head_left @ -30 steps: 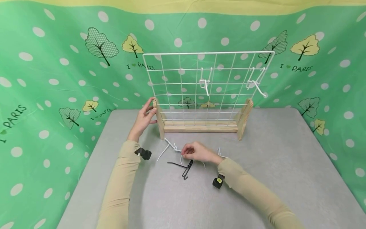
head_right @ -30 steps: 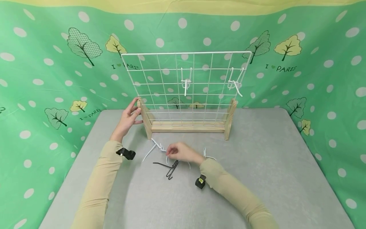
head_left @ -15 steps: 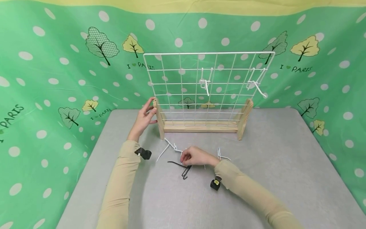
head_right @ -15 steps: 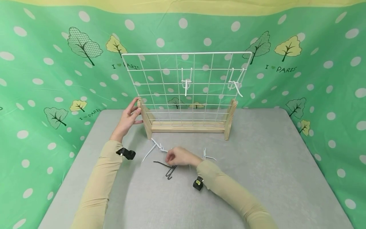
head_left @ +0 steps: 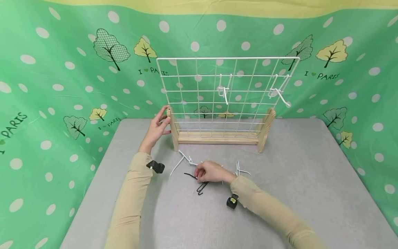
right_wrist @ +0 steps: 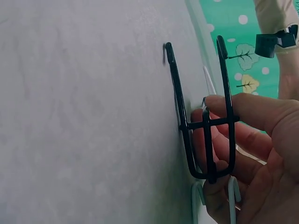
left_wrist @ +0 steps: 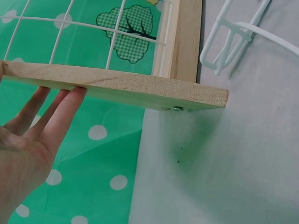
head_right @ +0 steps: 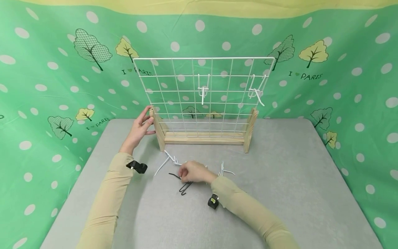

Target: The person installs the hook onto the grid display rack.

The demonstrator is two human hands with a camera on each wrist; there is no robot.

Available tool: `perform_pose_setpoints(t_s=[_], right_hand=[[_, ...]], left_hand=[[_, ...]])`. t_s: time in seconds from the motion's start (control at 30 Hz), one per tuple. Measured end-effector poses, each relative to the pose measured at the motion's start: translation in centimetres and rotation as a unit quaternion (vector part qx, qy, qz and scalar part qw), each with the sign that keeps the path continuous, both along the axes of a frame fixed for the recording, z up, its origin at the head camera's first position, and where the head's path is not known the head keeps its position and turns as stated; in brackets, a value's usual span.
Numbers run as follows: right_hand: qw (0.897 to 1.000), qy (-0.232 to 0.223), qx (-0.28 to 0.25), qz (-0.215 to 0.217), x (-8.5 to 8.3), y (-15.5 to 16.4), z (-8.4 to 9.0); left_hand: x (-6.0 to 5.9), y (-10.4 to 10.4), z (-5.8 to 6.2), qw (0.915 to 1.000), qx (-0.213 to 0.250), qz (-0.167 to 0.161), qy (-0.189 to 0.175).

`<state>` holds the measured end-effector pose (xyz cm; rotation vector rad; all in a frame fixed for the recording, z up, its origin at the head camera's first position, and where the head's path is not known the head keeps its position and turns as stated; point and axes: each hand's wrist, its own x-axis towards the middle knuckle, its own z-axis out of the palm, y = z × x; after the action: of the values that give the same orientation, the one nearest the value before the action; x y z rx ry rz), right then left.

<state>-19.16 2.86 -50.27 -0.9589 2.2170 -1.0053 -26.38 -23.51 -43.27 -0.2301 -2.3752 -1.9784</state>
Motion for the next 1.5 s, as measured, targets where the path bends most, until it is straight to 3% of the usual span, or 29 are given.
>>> perform_pose_setpoints(t_s=[0.1,0.17,0.4,0.77,1.17,1.5], right_hand=[[1.0,-0.004,0.003,-0.005,0.1,0.0,0.3],[1.0,-0.009,-0.004,-0.003,0.1,0.1,0.3],[0.997,-0.043,-0.069,0.007,-0.2,0.4,0.1],[0.989,-0.031,-0.142,0.009,-0.2,0.6,-0.5],[0.989,-0.07,-0.103,0.086,-0.5,1.5,0.0],[0.993,-0.029,-0.077,0.081,-0.9,0.8,0.1]], left_hand=[[-0.1,0.1,-0.1,0.9999,-0.007,0.002,0.007],[-0.5,-0.2,-0.8,0.9999,-0.009,0.005,0.012],[-0.3,-0.2,-0.8,0.9999,-0.01,0.004,0.013],[-0.4,-0.3,-0.8,0.9999,-0.005,0.003,0.011],[-0.4,-0.4,-0.8,0.9998,-0.011,0.001,0.014],[-0.4,-0.2,-0.5,0.9999,0.012,-0.004,-0.006]])
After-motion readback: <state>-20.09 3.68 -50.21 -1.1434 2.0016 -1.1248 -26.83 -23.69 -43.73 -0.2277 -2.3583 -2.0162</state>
